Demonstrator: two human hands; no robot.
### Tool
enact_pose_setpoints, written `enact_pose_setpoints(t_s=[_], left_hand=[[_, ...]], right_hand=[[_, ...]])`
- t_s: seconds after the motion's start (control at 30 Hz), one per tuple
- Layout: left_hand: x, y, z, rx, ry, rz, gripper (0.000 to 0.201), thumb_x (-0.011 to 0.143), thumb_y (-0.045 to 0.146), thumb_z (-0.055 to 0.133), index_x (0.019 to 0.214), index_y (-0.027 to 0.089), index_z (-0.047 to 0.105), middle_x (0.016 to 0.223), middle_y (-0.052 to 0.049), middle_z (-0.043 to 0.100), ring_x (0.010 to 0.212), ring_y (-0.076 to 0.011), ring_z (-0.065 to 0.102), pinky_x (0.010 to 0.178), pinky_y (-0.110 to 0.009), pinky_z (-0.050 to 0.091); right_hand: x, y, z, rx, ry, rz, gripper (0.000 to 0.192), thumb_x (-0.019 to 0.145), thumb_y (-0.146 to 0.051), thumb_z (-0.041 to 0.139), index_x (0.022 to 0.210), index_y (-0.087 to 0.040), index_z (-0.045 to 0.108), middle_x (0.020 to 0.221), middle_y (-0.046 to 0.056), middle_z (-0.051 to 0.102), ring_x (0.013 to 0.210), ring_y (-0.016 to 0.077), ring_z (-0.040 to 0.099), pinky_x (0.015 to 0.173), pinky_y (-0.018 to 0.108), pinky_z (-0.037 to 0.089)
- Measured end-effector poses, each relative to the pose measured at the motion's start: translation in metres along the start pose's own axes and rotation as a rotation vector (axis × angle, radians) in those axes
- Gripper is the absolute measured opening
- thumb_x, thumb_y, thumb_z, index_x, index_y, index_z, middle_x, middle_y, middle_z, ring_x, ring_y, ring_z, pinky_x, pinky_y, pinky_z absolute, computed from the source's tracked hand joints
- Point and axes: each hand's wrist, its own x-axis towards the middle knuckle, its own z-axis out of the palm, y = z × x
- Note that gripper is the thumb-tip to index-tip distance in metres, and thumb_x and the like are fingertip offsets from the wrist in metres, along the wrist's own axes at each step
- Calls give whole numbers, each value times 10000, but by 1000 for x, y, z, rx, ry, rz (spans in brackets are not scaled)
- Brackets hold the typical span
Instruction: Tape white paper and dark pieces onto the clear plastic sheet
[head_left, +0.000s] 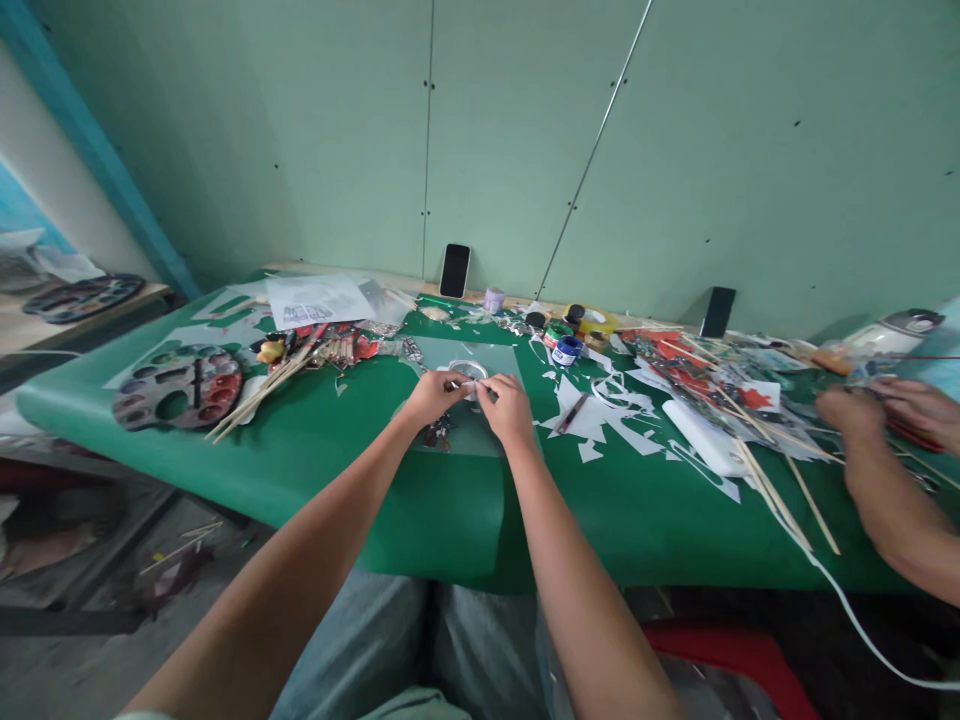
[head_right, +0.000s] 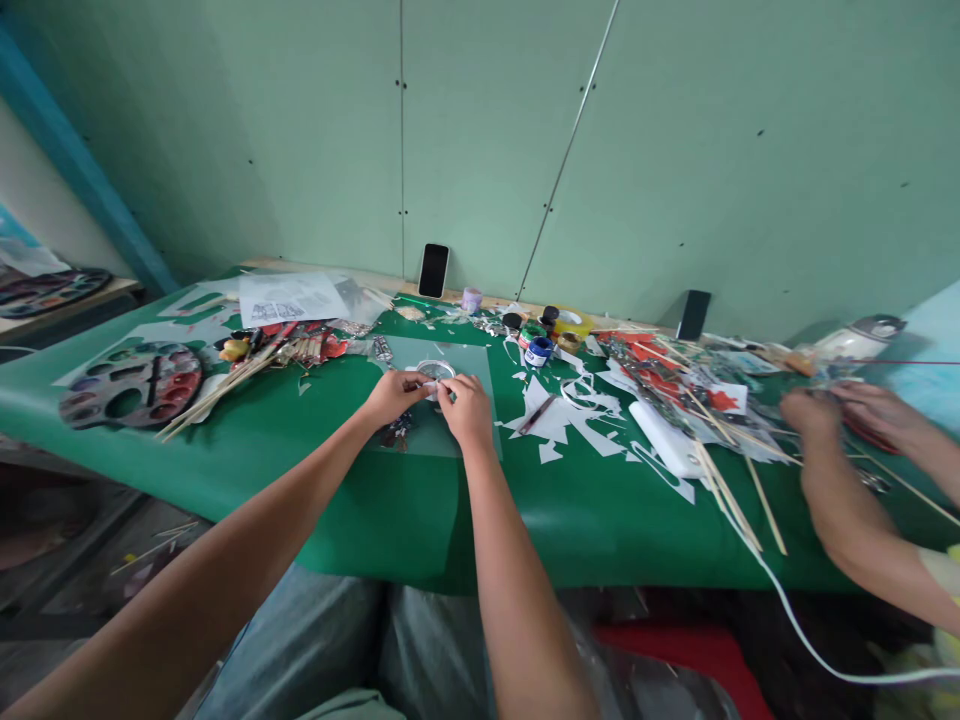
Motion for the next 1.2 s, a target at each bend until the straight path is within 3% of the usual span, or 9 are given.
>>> enact_pose_setpoints(t_s=[0.47, 0.77, 1.0, 1.2], left_hand=[[-1, 5, -1, 25, -7, 11, 336, 819, 411, 594, 891, 131, 766, 748, -36, 710, 612, -128, 537, 582, -221, 376], [-3, 6, 0, 4, 3, 15, 324, 817, 426, 608, 865, 141, 757, 800, -38, 727, 695, -153, 585, 638, -234, 405], [-4, 6, -2, -27, -2, 23, 422, 816, 517, 589, 829, 125, 744, 726, -39, 700, 618, -138, 543, 596, -233, 396], [-4, 7, -2, -118, -36, 29, 521, 773, 596, 610, 900, 109, 744, 800, -70, 719, 641, -143, 554, 590, -230, 394]], right_hand=[[1, -1, -2, 64, 23, -36, 258, 922, -287, 479, 811, -209, 698, 772, 59, 688, 750, 200, 586, 777, 328, 467], [1, -1, -1, 51, 39, -19, 257, 893, -252, 469, 739, -217, 671, 701, 47, 650, 714, 192, 560, 699, 303, 455], [0, -3, -2, 77, 36, -2, 274, 927, -314, 462, 812, -222, 693, 757, 58, 667, 756, 198, 579, 680, 299, 450], [0, -3, -3, 70, 54, 17, 268, 918, -292, 462, 806, -214, 692, 760, 59, 662, 771, 198, 582, 685, 297, 451]])
